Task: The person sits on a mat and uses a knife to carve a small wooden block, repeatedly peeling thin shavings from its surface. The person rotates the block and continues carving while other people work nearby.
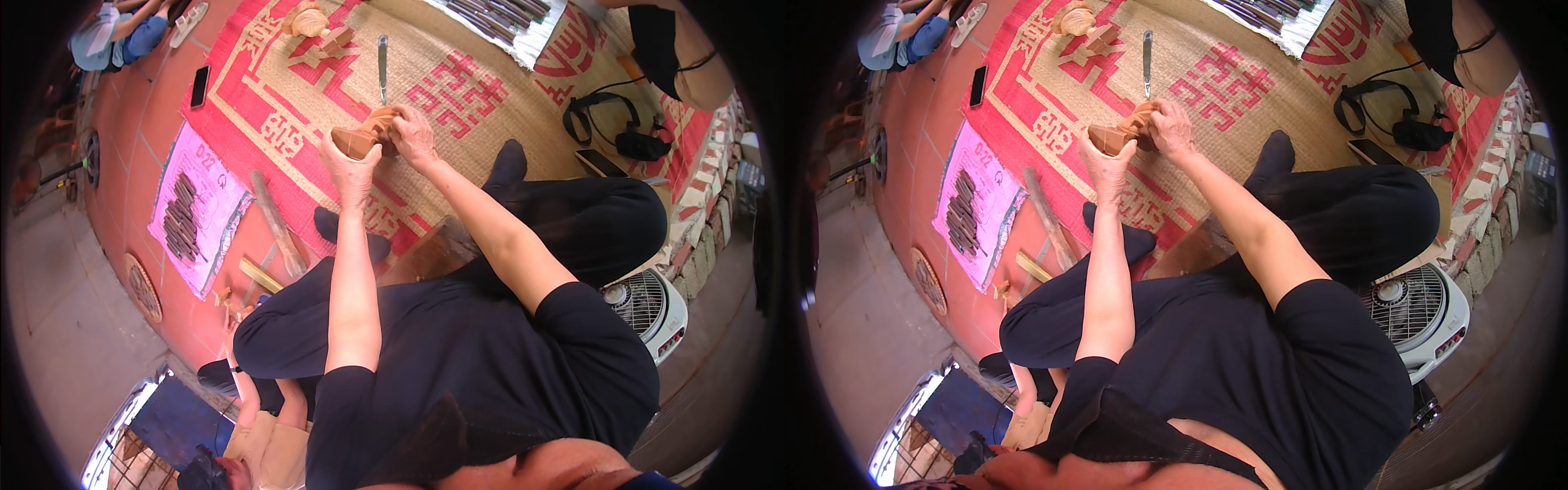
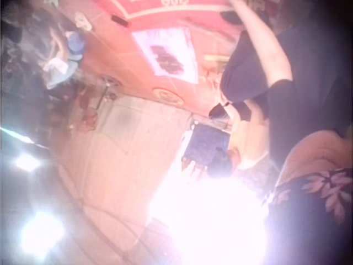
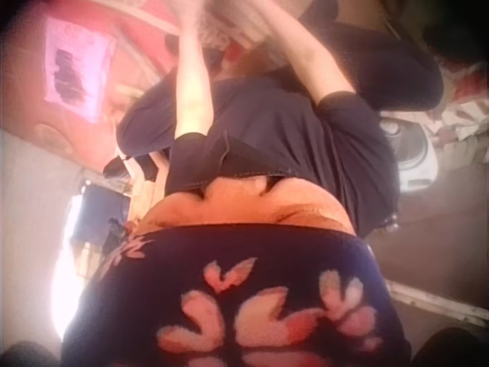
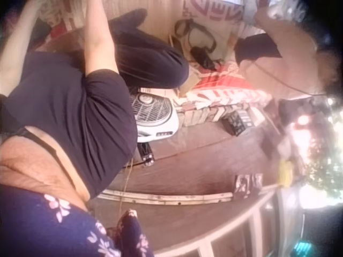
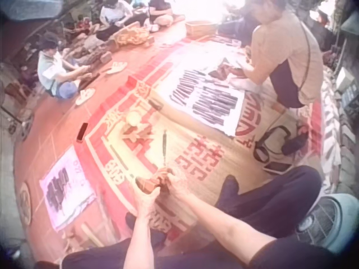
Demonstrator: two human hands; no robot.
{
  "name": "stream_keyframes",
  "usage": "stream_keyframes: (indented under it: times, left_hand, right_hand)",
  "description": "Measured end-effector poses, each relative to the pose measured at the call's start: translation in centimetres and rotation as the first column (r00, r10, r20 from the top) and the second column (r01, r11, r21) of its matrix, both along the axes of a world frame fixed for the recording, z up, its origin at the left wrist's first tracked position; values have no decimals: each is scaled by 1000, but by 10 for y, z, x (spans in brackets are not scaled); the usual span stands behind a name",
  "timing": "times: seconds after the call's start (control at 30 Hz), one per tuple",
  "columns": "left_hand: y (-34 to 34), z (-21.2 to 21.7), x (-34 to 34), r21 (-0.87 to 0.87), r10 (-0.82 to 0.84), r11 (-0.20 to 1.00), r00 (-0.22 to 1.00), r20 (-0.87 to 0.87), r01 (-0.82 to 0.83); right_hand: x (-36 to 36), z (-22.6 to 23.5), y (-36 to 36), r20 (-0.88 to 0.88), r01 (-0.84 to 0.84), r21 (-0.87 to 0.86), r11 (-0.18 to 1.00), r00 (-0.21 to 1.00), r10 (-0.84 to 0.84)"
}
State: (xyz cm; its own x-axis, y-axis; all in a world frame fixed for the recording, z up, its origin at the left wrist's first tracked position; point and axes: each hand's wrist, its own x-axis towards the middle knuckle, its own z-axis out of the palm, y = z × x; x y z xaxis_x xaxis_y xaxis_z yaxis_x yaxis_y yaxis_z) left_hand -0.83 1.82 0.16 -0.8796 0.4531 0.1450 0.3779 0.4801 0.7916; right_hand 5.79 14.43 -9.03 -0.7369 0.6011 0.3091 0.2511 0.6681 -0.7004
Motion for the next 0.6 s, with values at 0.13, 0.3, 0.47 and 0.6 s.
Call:
stream_keyframes:
  times: [0.13,0.3,0.47,0.6]
  left_hand:
    - [-3,-1,-2,-20,-2,1000,1000,27,2]
    - [2,6,4,-88,-8,996,999,-45,4]
    - [-1,3,2,-17,42,999,998,42,-41]
    - [1,4,2,-90,7,996,1000,-17,-9]
  right_hand:
    - [2,11,6,21,67,-91,994,998,-65]
    - [-25,19,14,30,106,-158,982,994,-103]
    - [1,-6,-1,-9,-10,77,997,1000,11]
    - [-2,12,5,27,15,-165,986,1000,-10]
